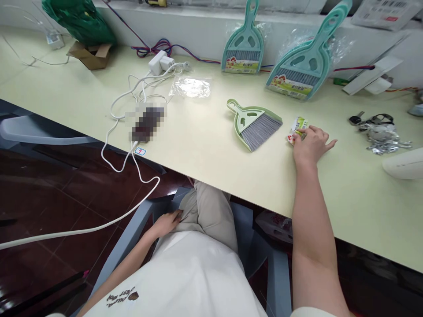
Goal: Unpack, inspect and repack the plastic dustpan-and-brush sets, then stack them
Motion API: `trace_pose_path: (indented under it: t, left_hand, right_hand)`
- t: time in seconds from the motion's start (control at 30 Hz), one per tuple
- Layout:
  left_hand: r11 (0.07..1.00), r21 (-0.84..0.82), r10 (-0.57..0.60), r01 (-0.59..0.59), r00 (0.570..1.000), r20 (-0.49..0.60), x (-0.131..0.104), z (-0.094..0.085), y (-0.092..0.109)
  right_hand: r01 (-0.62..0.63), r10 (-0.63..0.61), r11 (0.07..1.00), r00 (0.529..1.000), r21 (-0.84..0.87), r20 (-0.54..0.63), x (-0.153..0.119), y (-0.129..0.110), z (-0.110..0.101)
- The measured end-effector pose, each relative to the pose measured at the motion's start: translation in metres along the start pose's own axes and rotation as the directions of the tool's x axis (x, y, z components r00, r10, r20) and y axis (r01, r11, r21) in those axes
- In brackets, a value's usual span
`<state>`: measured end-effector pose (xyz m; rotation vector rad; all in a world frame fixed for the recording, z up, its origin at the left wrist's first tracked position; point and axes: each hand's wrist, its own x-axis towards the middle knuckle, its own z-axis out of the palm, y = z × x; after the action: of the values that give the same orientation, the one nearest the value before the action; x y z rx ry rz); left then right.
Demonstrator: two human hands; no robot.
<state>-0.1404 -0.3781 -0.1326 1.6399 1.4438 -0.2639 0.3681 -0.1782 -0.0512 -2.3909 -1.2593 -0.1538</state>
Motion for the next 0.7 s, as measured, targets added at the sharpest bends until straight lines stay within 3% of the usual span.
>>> trace_pose_path:
  t: [0.07, 0.1, 0.17, 0.23, 0.3, 0.4, 0.5, 0.6, 0.7]
  left_hand:
    - [0.997, -0.006, 0.079, -0.078, 0.996, 0.032, -0.016, -0.021, 0.023]
    - [0.983, -0.087, 0.170, -0.163, 0.982, 0.080, -0.023, -0.034, 0.040]
    - [0.891, -0.332, 0.375, -0.311, 0.915, 0.150, -0.036, -0.061, 0.078]
    - [0.749, -0.482, 0.533, -0.454, 0.845, 0.034, -0.043, -0.088, 0.118]
    - [0.644, -0.510, 0.610, -0.569, 0.785, -0.107, -0.034, -0.113, 0.155]
    - [0.690, -0.354, 0.544, -0.631, 0.775, -0.321, 0.015, -0.141, 0.198]
    - [0.870, -0.081, 0.365, -0.486, 0.745, -0.559, 0.088, -0.158, 0.232]
    - [0.915, 0.070, 0.358, -0.397, 0.721, -0.594, 0.144, -0.167, 0.262]
    - [0.886, 0.083, 0.431, -0.456, 0.746, -0.508, 0.171, -0.169, 0.285]
  right_hand:
    - [-0.035, 0.035, 0.999, 0.999, -0.010, -0.035, 0.000, -0.003, -0.004]
    - [-0.055, 0.054, 0.998, 0.997, -0.006, -0.063, -0.001, -0.004, -0.007]
    - [-0.090, 0.092, 0.996, 0.986, 0.026, -0.136, -0.001, -0.007, -0.015]
    - [-0.101, 0.118, 0.991, 0.969, 0.089, -0.219, -0.002, -0.012, -0.024]
    - [-0.068, 0.117, 0.983, 0.949, 0.171, -0.293, -0.004, -0.022, -0.032]
    - [0.058, 0.032, 0.965, 0.942, 0.257, -0.335, -0.016, -0.048, -0.034]
    - [0.209, -0.169, 0.953, 0.967, 0.217, -0.192, -0.034, -0.077, -0.023]
    - [0.308, -0.322, 0.939, 0.943, 0.150, 0.079, -0.048, -0.095, -0.010]
    - [0.313, -0.330, 0.942, 0.928, 0.120, 0.175, -0.052, -0.099, -0.001]
